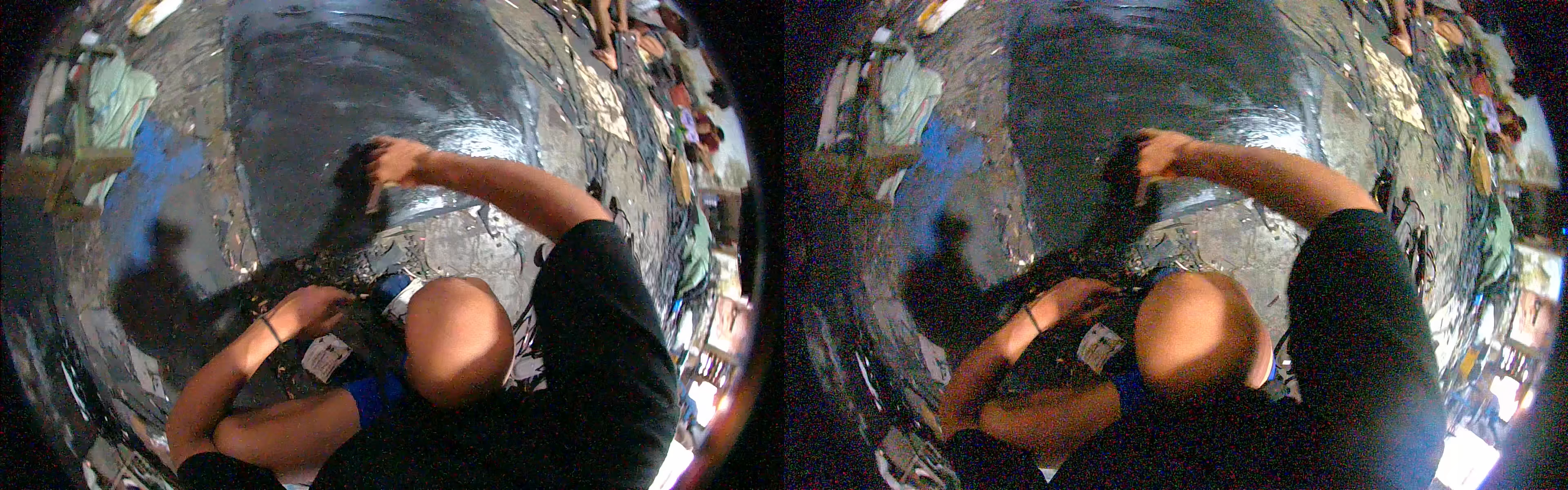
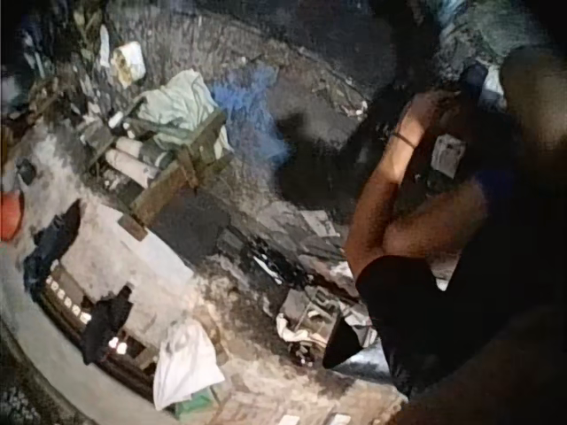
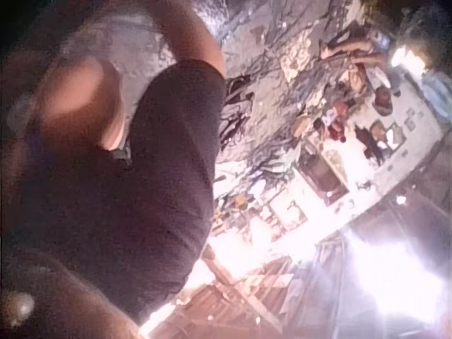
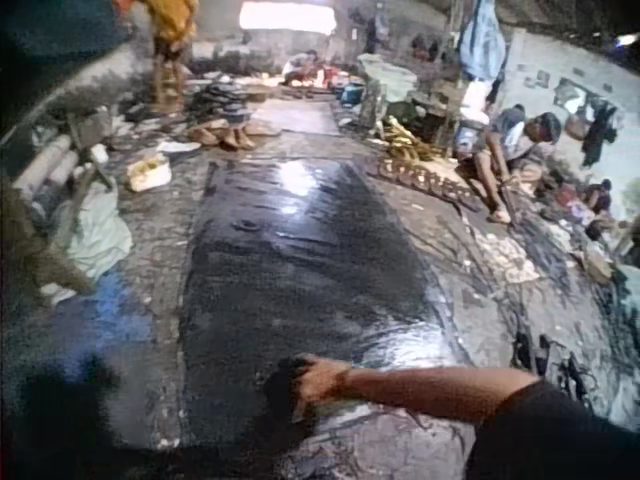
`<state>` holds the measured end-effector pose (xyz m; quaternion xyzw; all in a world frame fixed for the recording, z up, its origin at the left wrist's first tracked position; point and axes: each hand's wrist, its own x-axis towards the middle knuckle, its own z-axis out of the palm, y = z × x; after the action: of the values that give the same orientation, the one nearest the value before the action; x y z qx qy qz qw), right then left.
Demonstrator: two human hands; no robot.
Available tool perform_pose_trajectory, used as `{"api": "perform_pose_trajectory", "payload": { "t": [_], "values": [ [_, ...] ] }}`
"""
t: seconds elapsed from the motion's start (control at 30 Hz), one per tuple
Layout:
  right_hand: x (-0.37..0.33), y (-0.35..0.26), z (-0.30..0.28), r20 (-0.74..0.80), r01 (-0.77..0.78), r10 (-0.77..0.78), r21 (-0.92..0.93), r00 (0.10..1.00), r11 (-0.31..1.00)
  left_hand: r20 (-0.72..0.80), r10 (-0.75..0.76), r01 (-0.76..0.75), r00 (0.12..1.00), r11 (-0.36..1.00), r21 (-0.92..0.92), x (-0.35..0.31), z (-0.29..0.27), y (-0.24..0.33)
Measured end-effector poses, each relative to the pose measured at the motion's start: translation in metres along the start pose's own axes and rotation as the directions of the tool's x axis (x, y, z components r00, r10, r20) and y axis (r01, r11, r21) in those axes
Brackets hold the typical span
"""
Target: The person sits on the floor and applies a yellow adhesive to a black sheet using a brush, then pours more adhesive from a metal can into a container. The person continues spreading adhesive and arranges brown flip-flops on the treated surface.
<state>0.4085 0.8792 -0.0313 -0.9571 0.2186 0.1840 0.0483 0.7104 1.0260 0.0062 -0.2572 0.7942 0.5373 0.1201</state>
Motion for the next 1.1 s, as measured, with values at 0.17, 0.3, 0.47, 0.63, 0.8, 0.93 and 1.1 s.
{"api": "perform_pose_trajectory", "payload": {
  "t": [0.17,0.3,0.47,0.63,0.8,0.93,1.1],
  "values": [
    [-0.175,0.044,0.069,0.057,-0.301,0.296,0.208,0.954,0.931,-0.063,0.02,-0.029,0.998,0.989,-0.143,0.002,-0.009,-0.007],
    [-0.279,0.032,0.096,0.056,-0.577,0.595,0.329,0.802,0.747,-0.06,0.051,-0.055,0.997,0.996,-0.064,0.02,-0.022,-0.003],
    [-0.293,0.014,0.084,0.236,-0.754,0.838,0.597,0.491,0.273,0.007,-0.125,0.124,0.992,0.991,0.042,0.033,-0.053,0.004],
    [-0.327,0.014,0.035,0.105,-0.432,0.994,0.898,0.037,-0.079,-0.005,-0.184,0.183,0.983,0.975,0.125,0.051,-0.122,-0.041],
    [-0.343,0.042,-0.043,-0.16,-0.257,0.938,0.963,-0.308,0.08,-0.278,-0.235,0.334,0.931,0.855,0.397,0.045,-0.25,-0.038],
    [-0.348,0.07,-0.079,-0.176,-0.087,0.91,0.984,-0.375,0.155,-0.529,-0.15,0.384,0.835,0.848,0.366,0.003,-0.342,-0.025],
    [-0.294,0.134,-0.118,-0.128,-0.056,0.964,0.991,-0.231,0.119,-0.647,-0.209,0.487,0.733,0.826,0.284,-0.044,-0.393,-0.021]
  ]
}}
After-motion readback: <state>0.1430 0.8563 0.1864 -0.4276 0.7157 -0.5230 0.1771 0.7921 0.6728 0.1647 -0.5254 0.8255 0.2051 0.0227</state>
